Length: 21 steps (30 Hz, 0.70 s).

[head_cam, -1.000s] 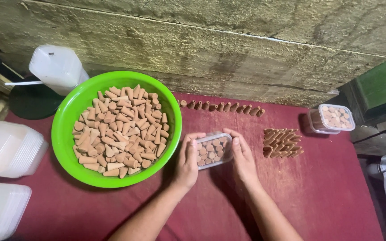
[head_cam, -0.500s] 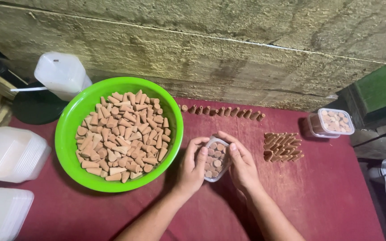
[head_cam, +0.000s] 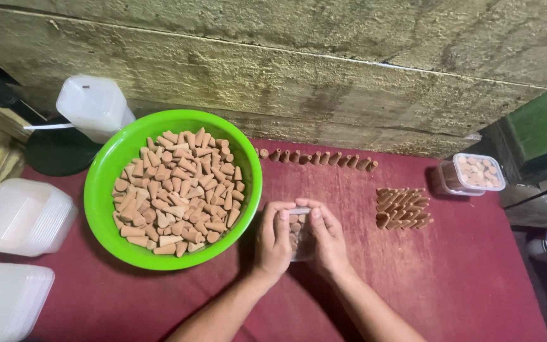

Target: The person places incense cones into a plastic container by hand, arranging them until the container is full.

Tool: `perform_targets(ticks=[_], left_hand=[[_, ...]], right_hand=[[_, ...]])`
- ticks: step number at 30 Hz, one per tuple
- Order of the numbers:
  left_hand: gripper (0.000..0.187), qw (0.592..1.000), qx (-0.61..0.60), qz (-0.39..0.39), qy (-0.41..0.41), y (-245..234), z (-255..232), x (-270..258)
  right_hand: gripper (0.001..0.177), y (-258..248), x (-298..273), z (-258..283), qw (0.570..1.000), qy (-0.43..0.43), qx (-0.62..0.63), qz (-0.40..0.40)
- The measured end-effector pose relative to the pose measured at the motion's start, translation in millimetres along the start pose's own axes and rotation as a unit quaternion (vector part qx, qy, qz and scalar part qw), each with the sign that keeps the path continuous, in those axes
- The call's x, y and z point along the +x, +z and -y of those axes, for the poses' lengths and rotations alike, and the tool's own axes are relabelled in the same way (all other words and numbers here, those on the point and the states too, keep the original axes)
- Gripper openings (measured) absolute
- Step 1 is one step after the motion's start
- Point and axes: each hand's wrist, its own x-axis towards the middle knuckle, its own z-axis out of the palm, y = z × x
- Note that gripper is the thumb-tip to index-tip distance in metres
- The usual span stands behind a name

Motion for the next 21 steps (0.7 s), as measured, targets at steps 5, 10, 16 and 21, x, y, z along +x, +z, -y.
perform_targets(ticks=[5, 10, 16, 21], left_hand=[[0.034, 0.999, 0.020, -0.033, -0.014, 3.7, 9.9, -2.2], [0.048, 0.980, -0.127, -0.058, -0.138, 10.3, 15.8, -7.5], [0.049, 0.939, -0.272, 0.054, -0.201, 2.9, 8.3, -7.4], [0.052, 0.942, -0.199, 0.235, -0.131, 3.5, 21.5, -9.3]], right_hand=[[0.051, -8.8, 3.0, -9.3, 0.999, -0.016, 0.010, 0.048], [0.063, -15.9, -8.3, -5.5, 0.994, 0.051, -0.054, 0.085], [0.047, -47.3, -7.7, -1.8, 0.999, 0.019, -0.024, 0.009], [0.027, -75.8, 10.7, 32.1, 0.943, -0.107, -0.283, 0.141]])
